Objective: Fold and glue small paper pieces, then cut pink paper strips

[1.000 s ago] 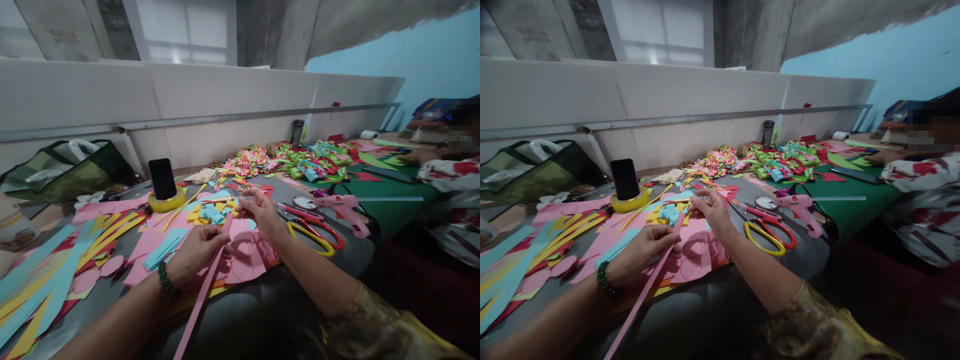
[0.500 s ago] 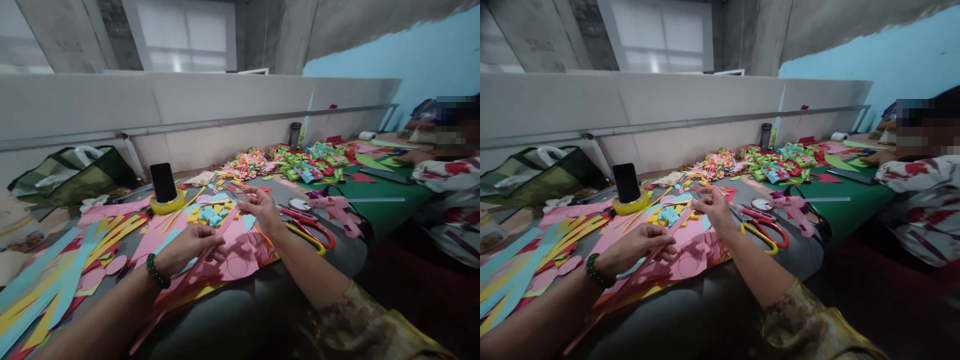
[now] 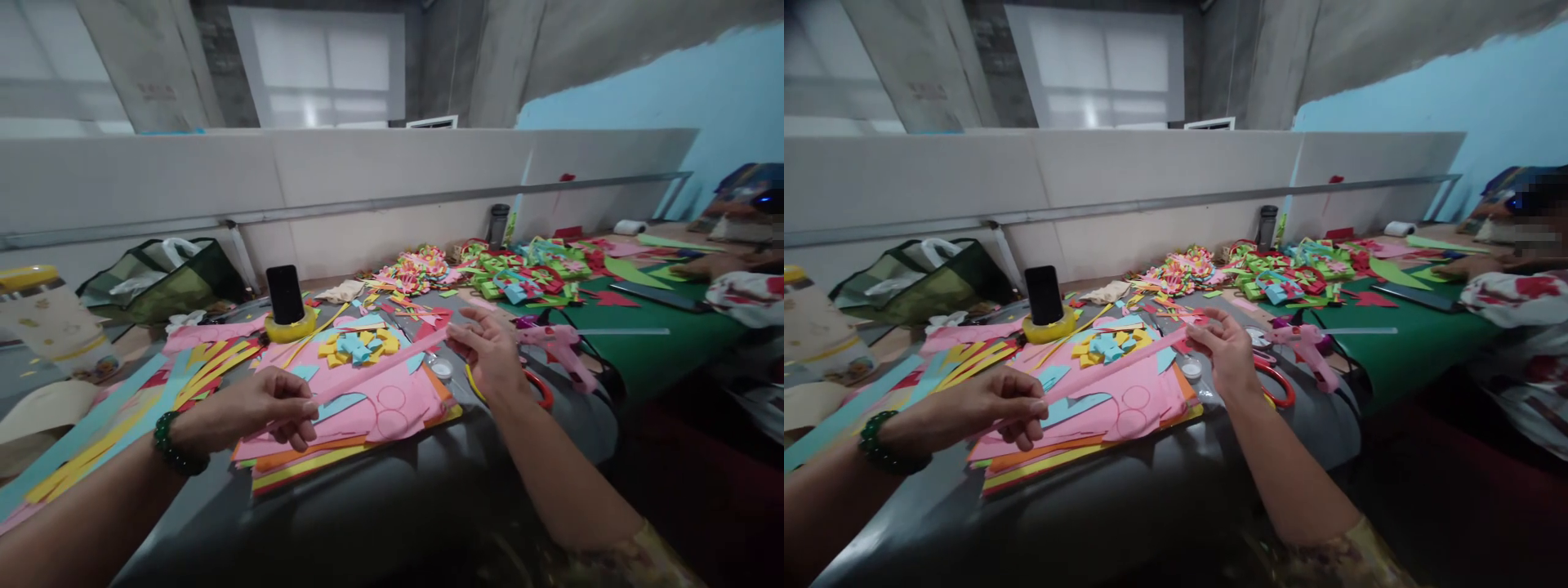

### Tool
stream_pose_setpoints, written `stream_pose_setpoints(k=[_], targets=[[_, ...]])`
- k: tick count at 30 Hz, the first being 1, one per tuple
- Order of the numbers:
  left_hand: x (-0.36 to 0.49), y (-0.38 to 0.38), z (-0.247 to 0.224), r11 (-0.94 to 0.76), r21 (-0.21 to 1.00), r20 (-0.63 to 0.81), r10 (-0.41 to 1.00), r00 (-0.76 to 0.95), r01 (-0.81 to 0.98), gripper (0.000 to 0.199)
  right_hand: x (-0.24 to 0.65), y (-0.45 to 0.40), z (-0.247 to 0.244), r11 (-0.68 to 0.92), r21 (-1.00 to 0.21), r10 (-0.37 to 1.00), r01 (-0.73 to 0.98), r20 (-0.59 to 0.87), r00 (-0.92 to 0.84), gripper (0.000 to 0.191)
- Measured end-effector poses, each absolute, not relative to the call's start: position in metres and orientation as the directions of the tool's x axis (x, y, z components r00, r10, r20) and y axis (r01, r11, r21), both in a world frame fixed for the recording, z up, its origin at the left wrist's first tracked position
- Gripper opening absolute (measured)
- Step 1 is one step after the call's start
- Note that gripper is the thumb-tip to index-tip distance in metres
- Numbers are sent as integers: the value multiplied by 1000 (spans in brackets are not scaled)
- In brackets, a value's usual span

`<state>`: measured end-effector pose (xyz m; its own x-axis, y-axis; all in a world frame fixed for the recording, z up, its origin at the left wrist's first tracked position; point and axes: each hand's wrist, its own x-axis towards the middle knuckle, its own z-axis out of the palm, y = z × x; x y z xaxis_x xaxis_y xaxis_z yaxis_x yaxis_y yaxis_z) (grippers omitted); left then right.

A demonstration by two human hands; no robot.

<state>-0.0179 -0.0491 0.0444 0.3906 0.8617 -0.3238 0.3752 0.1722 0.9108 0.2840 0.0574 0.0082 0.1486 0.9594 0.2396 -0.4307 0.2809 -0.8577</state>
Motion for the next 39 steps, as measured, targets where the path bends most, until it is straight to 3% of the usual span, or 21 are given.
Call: stream_pose_setpoints(k=[6,16,27,39], targets=[[-38,-53,42,167,902,-313,888,336,398,30,283,53,-2,251,-839,965,-482,176,195,50],[-76,-47,19,252,907,-325,928,182,337,34,269,51,-14,119,-892,991,-437,79,108,49],[-98,-41,17,328,913,-388,880,274,241,39,271,56,-25,-1,-962,1000,-274,-4,12,44],[-108,-40,8,352,839,-442,885,143,415,39,265,53,-39,105,-990,992,-90,110,-58,46]])
